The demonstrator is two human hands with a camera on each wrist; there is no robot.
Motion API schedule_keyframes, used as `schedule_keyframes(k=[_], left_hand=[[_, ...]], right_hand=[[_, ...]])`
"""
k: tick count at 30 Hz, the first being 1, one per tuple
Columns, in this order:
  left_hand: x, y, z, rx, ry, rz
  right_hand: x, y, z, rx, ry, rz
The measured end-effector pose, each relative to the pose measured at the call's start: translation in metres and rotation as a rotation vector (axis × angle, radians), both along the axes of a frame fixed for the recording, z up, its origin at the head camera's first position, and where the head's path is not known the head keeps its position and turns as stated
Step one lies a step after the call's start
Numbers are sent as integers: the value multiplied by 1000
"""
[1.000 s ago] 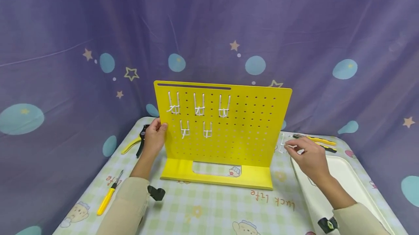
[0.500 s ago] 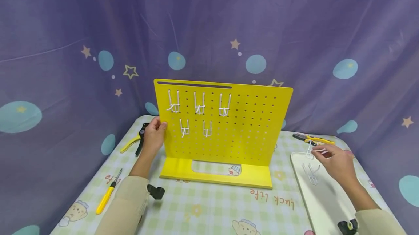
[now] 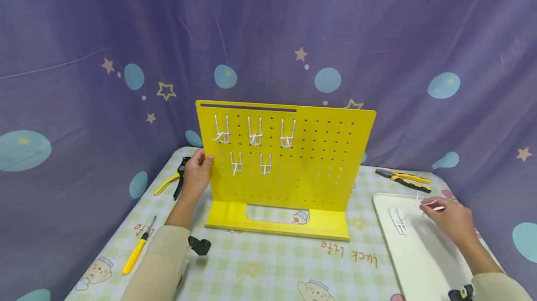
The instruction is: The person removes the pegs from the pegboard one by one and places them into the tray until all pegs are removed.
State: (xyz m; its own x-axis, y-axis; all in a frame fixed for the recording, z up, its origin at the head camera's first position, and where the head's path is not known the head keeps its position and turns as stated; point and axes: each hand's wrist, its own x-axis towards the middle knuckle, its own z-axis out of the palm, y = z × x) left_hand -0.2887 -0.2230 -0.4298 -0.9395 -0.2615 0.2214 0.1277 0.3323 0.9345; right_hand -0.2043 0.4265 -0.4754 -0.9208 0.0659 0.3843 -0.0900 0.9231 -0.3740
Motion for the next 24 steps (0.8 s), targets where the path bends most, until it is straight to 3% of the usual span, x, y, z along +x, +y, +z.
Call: schedule_keyframes(k=[8, 15, 24], left_hand=[[-1, 0, 1, -4, -13, 11], [1, -1, 3, -7, -19, 7], [-1, -1, 2, -34, -16, 11]], right_hand=[[6, 6, -15, 75, -63, 56], [5, 9, -14, 84, -111, 46], [12, 8, -8, 51, -90, -2]])
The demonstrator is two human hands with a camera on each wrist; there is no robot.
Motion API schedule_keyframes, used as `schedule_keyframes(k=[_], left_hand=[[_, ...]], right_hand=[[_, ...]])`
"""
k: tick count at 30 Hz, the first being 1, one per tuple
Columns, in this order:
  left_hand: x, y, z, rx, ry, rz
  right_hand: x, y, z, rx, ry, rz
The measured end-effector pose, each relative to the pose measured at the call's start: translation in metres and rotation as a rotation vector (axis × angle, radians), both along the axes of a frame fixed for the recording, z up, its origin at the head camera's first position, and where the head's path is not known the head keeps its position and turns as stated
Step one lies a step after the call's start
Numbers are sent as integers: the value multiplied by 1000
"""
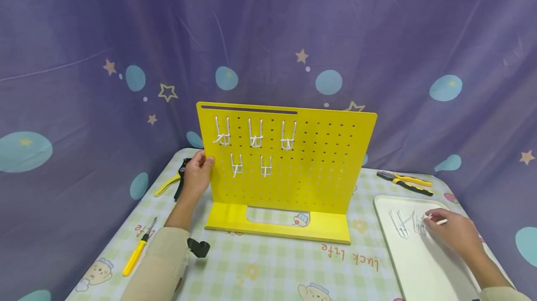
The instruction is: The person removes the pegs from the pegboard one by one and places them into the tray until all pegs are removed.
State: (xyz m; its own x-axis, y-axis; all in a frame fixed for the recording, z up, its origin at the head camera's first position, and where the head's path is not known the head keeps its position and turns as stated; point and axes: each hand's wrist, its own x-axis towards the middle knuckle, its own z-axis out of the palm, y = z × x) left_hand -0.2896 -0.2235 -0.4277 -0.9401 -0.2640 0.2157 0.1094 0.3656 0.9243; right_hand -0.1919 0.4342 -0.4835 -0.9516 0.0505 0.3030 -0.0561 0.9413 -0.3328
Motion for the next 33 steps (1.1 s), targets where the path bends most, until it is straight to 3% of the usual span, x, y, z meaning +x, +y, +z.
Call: schedule_keyframes(k=[3, 9, 17, 24, 33], left_hand=[[2, 0, 1, 0, -9, 2], [3, 1, 1, 9, -2, 2], [2, 1, 0, 19, 3, -3], [3, -1, 0, 16, 10, -3], [3, 0, 0, 24, 7, -10]], right_hand=[[2, -2, 7, -15, 51, -4], [1, -16, 24, -23, 261, 8], [-8, -63, 47, -49, 452, 62], [-20, -109, 61, -92, 546, 166], [-37, -158, 77, -120, 548, 250]])
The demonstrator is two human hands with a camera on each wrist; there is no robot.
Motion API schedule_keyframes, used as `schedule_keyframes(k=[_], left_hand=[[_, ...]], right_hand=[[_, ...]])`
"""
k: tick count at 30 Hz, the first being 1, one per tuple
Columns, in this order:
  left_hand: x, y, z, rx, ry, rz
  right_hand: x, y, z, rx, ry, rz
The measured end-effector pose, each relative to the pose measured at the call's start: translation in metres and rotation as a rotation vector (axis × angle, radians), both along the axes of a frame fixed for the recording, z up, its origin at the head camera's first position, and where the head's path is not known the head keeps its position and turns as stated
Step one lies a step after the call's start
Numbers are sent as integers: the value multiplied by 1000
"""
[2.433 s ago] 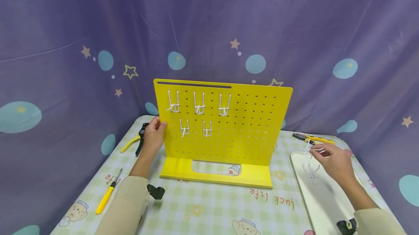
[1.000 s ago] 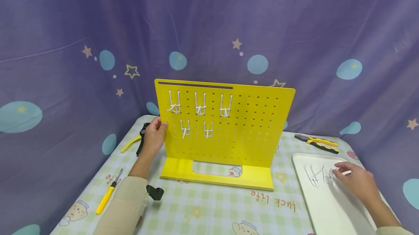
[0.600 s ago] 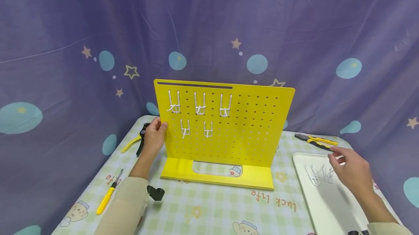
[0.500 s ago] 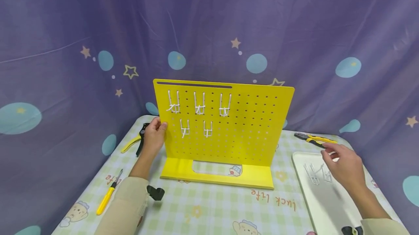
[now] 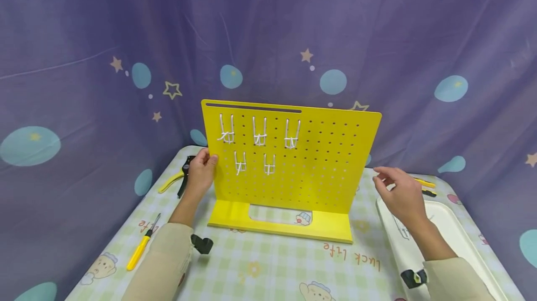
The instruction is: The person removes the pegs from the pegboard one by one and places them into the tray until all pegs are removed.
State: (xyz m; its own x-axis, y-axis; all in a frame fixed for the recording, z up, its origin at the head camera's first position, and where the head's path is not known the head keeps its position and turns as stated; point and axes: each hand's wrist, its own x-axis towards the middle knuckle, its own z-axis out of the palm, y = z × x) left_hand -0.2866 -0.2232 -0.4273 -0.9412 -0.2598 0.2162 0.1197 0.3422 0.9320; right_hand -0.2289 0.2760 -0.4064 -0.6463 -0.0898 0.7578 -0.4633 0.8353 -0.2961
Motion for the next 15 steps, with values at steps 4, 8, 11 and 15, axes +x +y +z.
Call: schedule_keyframes(k=[4, 8, 11, 15], left_hand=[[-1, -1, 0, -6, -3, 9], [-2, -1, 1, -28, -3, 21], [-3, -3, 2, -49, -1, 18], [-5, -8, 3, -67, -4, -15]], right_hand=[[-7, -24, 9, -35, 19, 42], [-12, -49, 17, -71, 44, 99], [-15, -66, 23, -92, 44, 136], [-18, -87, 30, -102, 24, 166]])
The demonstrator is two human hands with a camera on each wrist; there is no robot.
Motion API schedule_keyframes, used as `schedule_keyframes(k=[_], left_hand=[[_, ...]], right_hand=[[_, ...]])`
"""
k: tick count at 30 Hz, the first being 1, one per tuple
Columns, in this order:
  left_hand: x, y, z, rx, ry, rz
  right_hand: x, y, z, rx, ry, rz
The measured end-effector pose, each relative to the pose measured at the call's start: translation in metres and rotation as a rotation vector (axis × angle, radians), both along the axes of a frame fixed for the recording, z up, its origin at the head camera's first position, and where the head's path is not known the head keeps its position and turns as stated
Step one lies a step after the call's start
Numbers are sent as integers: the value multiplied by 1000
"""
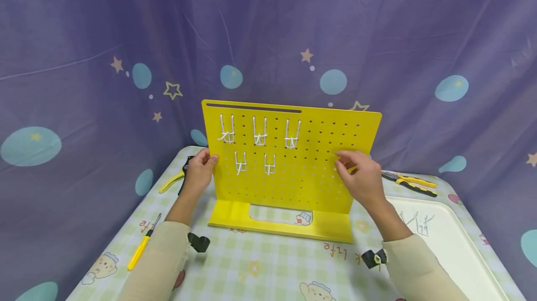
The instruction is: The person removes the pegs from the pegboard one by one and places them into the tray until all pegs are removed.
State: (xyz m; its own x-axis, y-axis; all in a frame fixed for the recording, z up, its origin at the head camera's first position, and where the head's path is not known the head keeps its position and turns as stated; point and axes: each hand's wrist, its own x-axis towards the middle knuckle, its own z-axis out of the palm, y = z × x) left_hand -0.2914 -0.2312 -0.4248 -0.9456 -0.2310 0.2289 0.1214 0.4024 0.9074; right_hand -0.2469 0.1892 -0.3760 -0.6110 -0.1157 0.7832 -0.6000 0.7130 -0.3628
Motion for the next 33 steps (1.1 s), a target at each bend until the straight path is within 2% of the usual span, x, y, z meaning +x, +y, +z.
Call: schedule_keyframes(k=[9, 13, 19, 26, 33], left_hand=[[0, -13, 4, -61, -70, -83], [2, -16, 6, -25, -92, -107], [3, -19, 5, 34, -104, -112], [0, -18, 3, 78, -92, -118], [-1, -16, 2, 94, -87, -118]], right_hand=[[-8, -38, 16, 12, -20, 75], [-15, -55, 19, 29, -8, 84], [-25, -78, 21, 60, 31, 82], [-27, -93, 25, 44, 37, 92], [-30, -104, 29, 8, 23, 44]])
